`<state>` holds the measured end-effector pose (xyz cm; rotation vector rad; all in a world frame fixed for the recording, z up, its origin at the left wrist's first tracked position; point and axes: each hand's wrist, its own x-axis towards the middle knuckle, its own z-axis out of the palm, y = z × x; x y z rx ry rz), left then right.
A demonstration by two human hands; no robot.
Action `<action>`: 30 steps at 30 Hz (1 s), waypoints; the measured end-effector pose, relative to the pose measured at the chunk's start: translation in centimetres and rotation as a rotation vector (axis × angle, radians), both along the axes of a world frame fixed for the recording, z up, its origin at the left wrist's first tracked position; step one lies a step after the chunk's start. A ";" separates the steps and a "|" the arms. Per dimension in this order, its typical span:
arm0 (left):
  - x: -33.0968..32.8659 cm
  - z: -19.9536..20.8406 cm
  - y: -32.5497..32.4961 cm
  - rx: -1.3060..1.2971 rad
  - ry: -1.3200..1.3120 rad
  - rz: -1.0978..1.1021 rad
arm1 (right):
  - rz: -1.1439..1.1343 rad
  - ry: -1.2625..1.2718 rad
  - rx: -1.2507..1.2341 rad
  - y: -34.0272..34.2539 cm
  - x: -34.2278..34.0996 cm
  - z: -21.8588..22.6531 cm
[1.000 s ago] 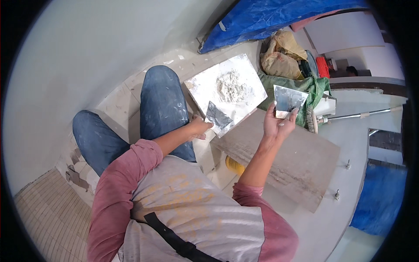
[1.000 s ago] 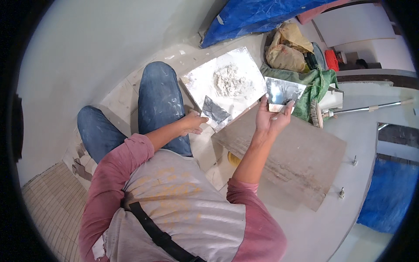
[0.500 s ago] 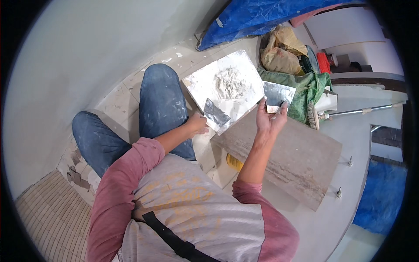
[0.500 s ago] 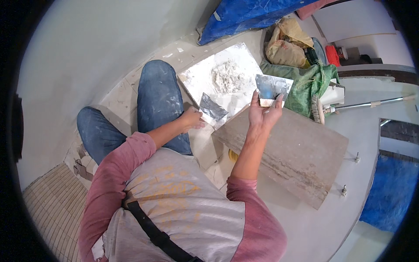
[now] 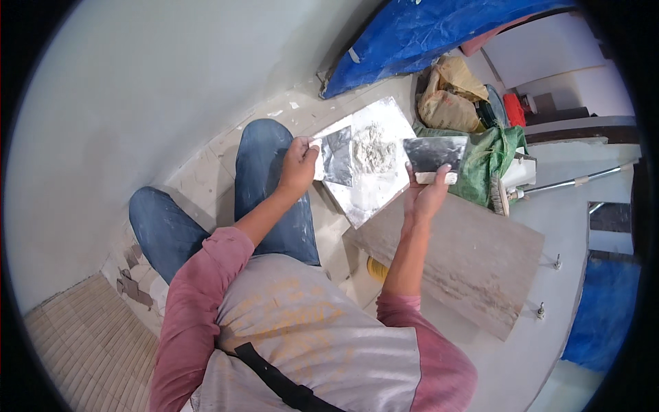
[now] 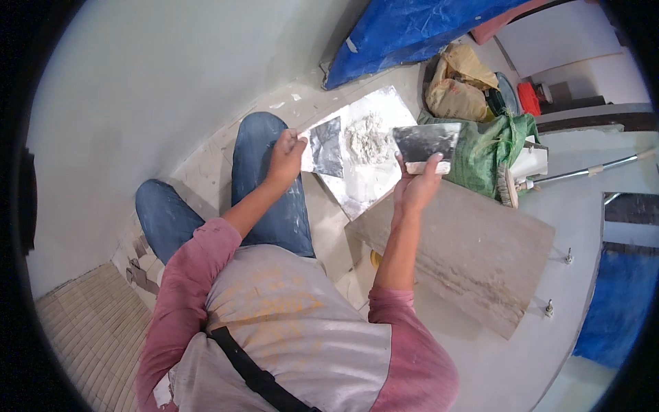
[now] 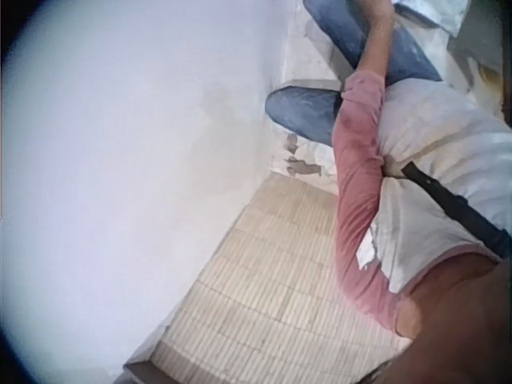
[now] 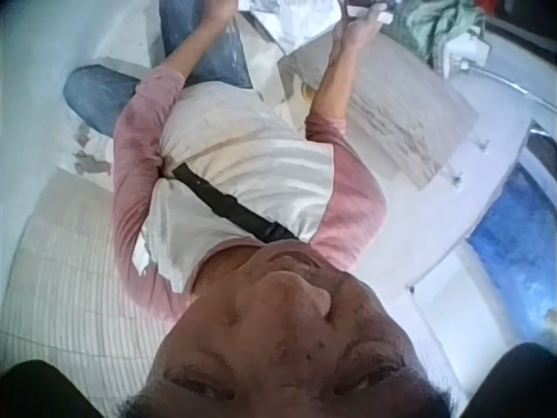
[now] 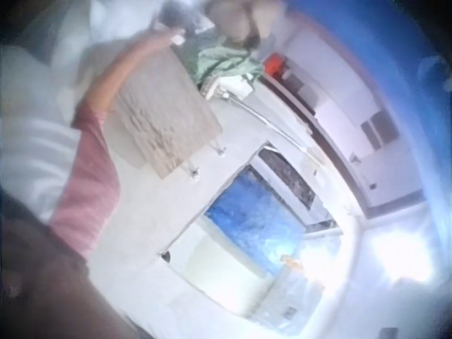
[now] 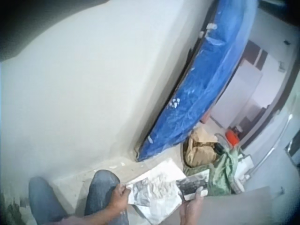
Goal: The person applies joint compound to a wall corner using a putty knife and then scrapes excess compound from two putty knives by rubbing them against each other.
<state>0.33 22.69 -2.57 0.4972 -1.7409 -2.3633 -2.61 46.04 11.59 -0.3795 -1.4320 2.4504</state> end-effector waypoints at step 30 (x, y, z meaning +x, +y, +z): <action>21.9 10.7 -24.2 0.669 0.166 0.379 | 1.239 -0.008 -0.288 -34.9 4.8 1.6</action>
